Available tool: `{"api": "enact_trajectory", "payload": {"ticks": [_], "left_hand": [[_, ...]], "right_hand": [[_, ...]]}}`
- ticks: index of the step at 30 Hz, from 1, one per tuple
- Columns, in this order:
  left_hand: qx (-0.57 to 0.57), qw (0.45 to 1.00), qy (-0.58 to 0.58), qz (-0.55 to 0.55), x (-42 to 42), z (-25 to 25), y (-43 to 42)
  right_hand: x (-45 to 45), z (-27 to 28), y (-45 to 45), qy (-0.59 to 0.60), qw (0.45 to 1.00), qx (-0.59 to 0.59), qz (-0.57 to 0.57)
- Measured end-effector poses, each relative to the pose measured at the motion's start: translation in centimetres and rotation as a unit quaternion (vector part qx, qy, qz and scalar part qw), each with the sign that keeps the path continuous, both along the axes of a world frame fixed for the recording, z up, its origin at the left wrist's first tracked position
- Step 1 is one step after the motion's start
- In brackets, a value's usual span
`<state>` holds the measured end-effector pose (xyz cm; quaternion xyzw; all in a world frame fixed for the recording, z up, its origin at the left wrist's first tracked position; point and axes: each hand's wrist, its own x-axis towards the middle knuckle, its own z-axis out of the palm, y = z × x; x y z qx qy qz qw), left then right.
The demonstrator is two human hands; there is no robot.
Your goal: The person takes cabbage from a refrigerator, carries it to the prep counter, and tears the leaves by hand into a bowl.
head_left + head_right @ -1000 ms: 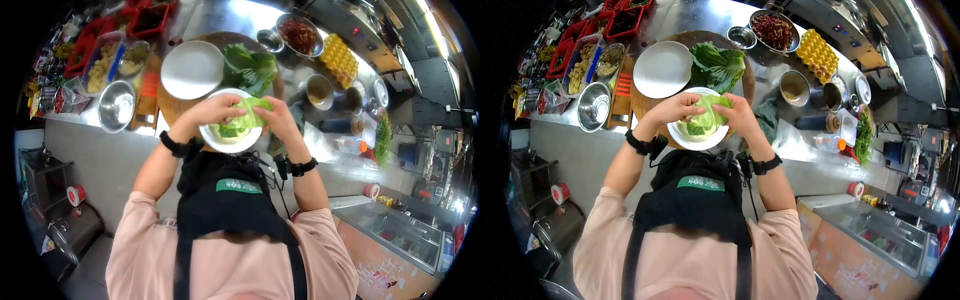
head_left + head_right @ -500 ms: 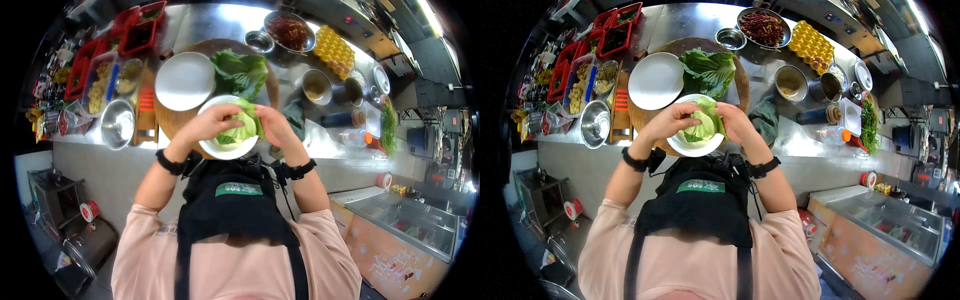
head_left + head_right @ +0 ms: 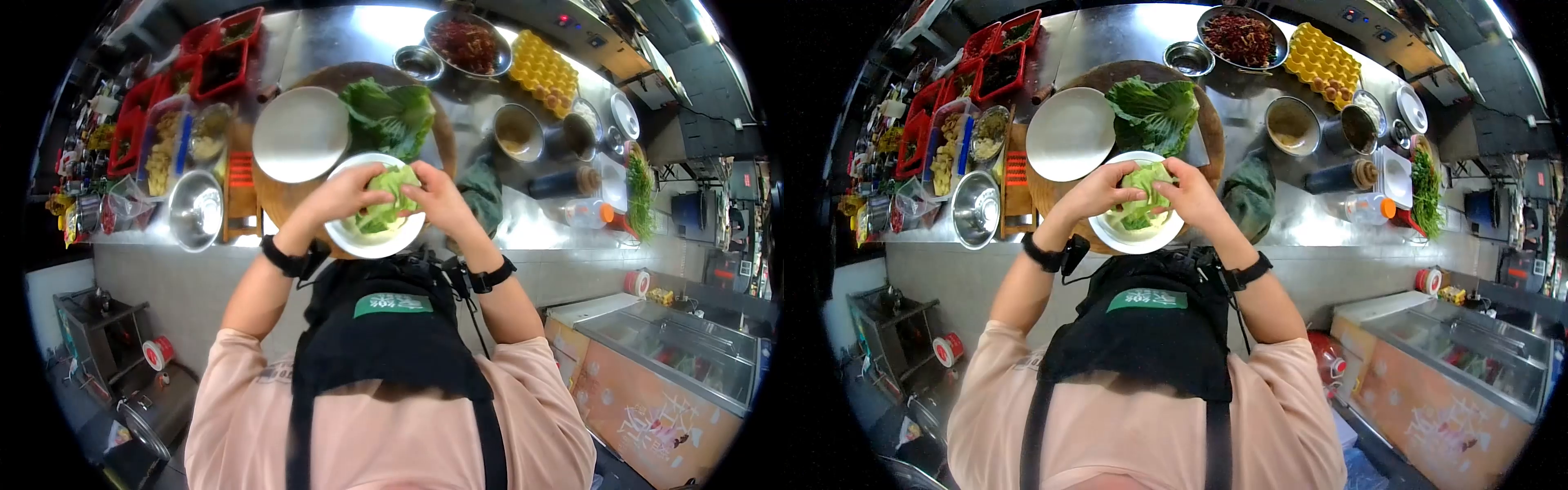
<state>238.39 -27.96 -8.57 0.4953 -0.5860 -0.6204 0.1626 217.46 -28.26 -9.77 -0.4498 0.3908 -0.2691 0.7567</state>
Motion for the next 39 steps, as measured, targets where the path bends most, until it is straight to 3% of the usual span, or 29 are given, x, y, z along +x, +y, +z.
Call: {"api": "enact_trajectory", "payload": {"ticks": [2,4,5,6,8,10,12,13,14,16,17,18,21,23,24,26,28,30,32,34,36,37,39], "left_hand": [[-0.031,0.999,-0.008,0.015,-0.3,-0.7,0.5],[-0.251,0.968,-0.011,0.024,-0.6,-1.0,1.1],[-0.255,0.966,-0.035,0.033,-0.3,-0.5,1.6],[-0.252,0.966,-0.036,0.034,0.3,0.1,2.0],[-0.227,0.961,0.023,0.154,2.5,0.8,2.4],[-0.166,0.966,0.060,0.187,3.9,0.1,2.7],[-0.140,0.969,0.131,0.157,4.1,0.0,2.4],[-0.167,0.976,0.090,0.105,3.8,-0.7,2.1],[-0.212,0.973,0.060,0.063,3.3,-1.8,1.8],[-0.277,0.959,-0.026,0.050,1.5,-2.3,1.6],[-0.329,0.936,-0.102,0.071,1.0,-3.3,1.7],[-0.382,0.909,-0.147,0.077,0.9,-4.1,1.9],[-0.426,0.891,-0.159,0.009,0.4,-4.8,2.5],[-0.407,0.865,-0.251,-0.150,-0.1,-7.6,3.0],[-0.409,0.864,-0.250,-0.150,-0.2,-8.5,3.4],[-0.388,0.862,-0.281,-0.164,-0.3,-9.1,3.8],[-0.379,0.866,-0.274,-0.177,0.3,-9.0,3.5],[-0.333,0.906,-0.204,-0.164,0.7,-7.1,3.2],[-0.337,0.908,-0.194,-0.157,1.6,-5.3,2.5],[-0.379,0.914,-0.113,-0.090,2.9,-4.7,1.4],[-0.377,0.917,-0.127,-0.024,3.8,-3.3,-1.0],[-0.367,0.920,-0.135,0.015,4.0,-3.5,-2.5],[-0.360,0.921,-0.140,0.054,4.0,-4.2,-4.9]], "right_hand": [[0.3,-0.4,0.0,0.107,0.987,-0.118,-0.021],[0.3,0.1,-0.1,0.135,0.974,-0.171,-0.068],[0.1,0.5,-0.2,0.164,0.954,-0.223,-0.114],[-0.1,0.6,-0.7,0.109,0.964,-0.135,-0.203],[-2.8,-0.8,-2.3,0.091,0.951,-0.106,-0.275],[-2.7,-1.4,-1.5,0.073,0.957,-0.106,-0.259],[0.0,-1.0,-0.4,0.035,0.979,-0.094,-0.179],[0.7,-2.6,-0.2,0.072,0.989,-0.087,-0.101],[1.5,-5.4,-0.2,0.203,0.967,-0.155,-0.026],[2.6,-5.7,0.2,0.263,0.900,-0.343,-0.049],[2.4,-5.1,-0.7,0.276,0.880,-0.378,-0.079],[1.8,-4.4,-1.8,0.285,0.894,-0.335,-0.084],[0.7,-4.5,-6.5,0.320,0.873,-0.357,-0.092],[1.1,-4.8,-9.9,0.400,0.762,-0.495,-0.121],[1.4,-5.0,-11.3,0.401,0.760,-0.497,-0.122],[2.1,-6.0,-14.2,0.563,0.711,-0.378,-0.186],[1.8,-9.0,-16.0,0.565,0.740,-0.322,-0.175],[1.2,-9.8,-17.0,0.529,0.792,-0.266,-0.146],[0.5,-9.1,-17.1,0.501,0.798,-0.287,-0.173],[-0.4,-8.5,-16.7,0.474,0.804,-0.299,-0.198],[-1.5,-7.8,-16.4,0.386,0.855,-0.285,-0.197],[-1.9,-7.4,-16.3,0.437,0.818,-0.324,-0.188],[-3.0,-7.8,-16.1,0.494,0.797,-0.318,-0.139]]}}
